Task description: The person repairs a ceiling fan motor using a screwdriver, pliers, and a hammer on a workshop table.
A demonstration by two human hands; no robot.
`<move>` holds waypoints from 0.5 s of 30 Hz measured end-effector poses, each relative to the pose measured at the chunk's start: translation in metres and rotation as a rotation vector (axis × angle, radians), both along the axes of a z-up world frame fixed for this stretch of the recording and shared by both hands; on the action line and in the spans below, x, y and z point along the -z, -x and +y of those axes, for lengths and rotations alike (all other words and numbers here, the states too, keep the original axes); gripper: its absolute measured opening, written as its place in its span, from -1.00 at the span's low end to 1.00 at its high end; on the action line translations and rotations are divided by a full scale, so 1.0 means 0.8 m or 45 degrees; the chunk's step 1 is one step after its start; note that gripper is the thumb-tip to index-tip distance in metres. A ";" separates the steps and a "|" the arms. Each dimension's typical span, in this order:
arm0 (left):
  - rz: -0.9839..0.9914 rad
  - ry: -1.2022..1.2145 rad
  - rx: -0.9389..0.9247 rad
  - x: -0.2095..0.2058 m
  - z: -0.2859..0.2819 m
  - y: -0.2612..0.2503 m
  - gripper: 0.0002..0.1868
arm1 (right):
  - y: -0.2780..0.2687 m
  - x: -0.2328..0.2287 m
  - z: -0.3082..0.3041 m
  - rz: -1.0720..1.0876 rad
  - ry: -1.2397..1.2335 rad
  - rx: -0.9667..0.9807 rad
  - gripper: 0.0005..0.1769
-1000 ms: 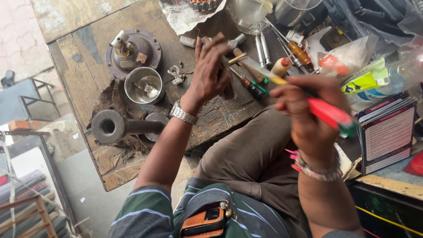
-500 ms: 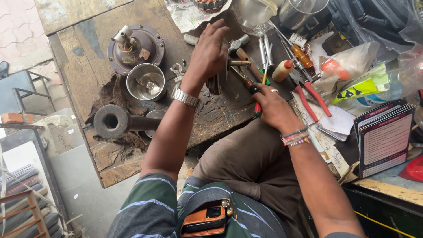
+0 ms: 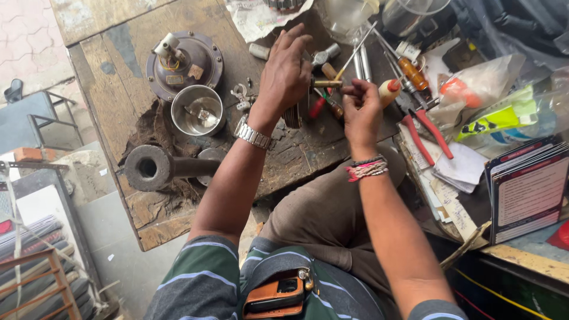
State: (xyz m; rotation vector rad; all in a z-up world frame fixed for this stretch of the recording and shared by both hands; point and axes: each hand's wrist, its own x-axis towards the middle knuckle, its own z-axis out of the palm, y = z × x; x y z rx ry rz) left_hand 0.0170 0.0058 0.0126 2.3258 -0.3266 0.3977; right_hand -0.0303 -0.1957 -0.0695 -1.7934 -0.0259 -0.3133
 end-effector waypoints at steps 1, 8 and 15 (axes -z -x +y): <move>0.008 0.001 0.005 0.000 0.000 0.000 -0.53 | 0.003 0.003 0.011 0.046 -0.289 -0.007 -0.62; 0.006 0.011 0.000 -0.003 -0.004 0.001 -0.53 | 0.015 0.001 0.046 0.161 -0.577 -0.080 -0.63; -0.037 -0.024 0.015 -0.008 -0.012 0.010 -0.56 | 0.004 0.014 0.041 0.408 -0.691 -0.239 -0.79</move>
